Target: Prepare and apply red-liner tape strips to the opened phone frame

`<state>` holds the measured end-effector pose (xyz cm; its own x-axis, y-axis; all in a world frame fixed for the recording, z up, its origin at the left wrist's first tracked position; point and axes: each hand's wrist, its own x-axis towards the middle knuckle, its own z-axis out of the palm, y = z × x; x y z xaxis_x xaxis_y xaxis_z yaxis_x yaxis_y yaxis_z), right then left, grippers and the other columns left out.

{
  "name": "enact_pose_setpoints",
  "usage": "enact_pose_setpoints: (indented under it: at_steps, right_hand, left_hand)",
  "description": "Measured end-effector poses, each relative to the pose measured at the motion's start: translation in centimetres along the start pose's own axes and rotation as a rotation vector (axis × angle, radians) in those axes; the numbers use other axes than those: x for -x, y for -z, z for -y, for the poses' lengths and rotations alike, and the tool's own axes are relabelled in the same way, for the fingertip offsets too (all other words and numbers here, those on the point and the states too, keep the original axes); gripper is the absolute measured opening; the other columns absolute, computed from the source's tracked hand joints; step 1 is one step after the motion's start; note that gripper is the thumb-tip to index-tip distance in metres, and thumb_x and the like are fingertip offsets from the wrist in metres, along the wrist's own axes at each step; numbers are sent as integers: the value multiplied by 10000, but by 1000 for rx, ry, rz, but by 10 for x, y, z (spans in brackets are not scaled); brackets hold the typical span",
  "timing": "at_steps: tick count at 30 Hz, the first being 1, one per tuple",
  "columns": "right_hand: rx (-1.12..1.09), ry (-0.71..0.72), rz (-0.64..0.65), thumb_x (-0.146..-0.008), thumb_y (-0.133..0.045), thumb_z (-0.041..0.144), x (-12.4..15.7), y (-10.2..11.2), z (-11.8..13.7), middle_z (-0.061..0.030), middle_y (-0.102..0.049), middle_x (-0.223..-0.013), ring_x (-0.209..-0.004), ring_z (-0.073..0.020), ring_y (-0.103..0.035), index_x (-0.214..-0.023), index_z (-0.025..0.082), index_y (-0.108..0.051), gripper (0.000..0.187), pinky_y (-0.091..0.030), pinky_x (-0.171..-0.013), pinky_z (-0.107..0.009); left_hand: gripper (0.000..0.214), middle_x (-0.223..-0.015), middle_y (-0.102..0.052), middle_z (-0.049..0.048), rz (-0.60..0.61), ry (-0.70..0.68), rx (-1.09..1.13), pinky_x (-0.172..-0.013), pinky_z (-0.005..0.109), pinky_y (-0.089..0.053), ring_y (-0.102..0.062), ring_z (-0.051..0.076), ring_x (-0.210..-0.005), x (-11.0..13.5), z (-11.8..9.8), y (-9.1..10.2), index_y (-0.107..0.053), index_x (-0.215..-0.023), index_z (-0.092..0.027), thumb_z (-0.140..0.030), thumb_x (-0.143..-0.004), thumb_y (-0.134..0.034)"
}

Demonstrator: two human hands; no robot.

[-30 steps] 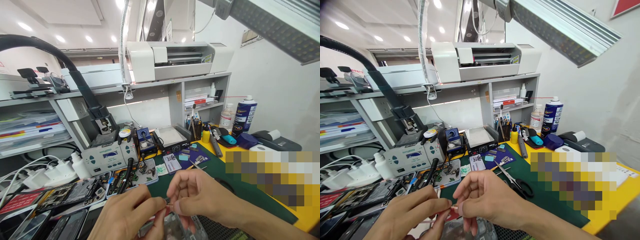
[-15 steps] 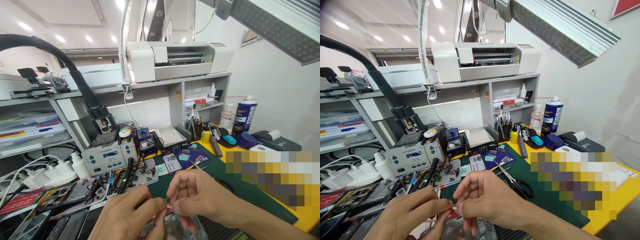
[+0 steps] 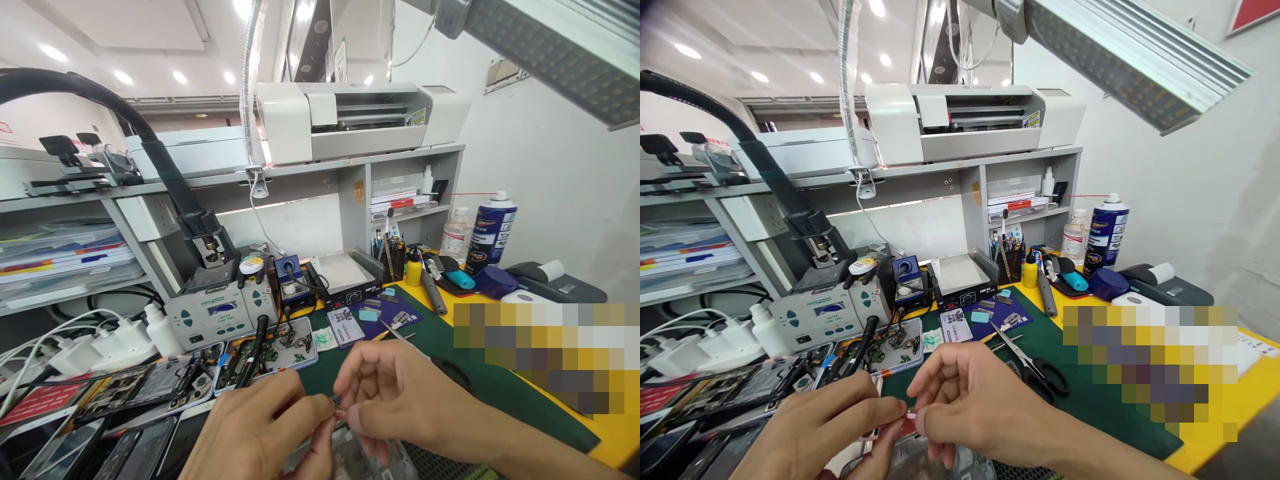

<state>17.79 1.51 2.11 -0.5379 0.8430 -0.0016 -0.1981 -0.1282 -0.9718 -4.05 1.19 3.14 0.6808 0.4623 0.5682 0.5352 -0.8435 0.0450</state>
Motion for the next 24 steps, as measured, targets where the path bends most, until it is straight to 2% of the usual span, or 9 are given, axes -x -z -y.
enact_pose_setpoints:
  at_steps: [16, 24]
  right_hand:
    - [84, 10, -38, -755, -673, 77, 1, -4, -2, 16, -663, -664, -480, -75, -580, -885, 140, -607, 159, -492, -460, -176]
    - [93, 20, -62, -710, -609, 31, 1, -5, -4, 33, -658, -649, -471, -74, -576, -877, 151, -608, 206, -475, -456, -175]
  left_hand:
    - [170, -683, -619, -4, 4, -15, -62, -482, 218, -455, -608, 136, -552, 0, 0, 1, -704, -892, -239, -113, -852, -596]
    - [167, -698, -627, 3, 22, -25, -76, -463, 248, -450, -616, 162, -554, 2, -1, 1, -691, -931, -243, -121, -859, -602]
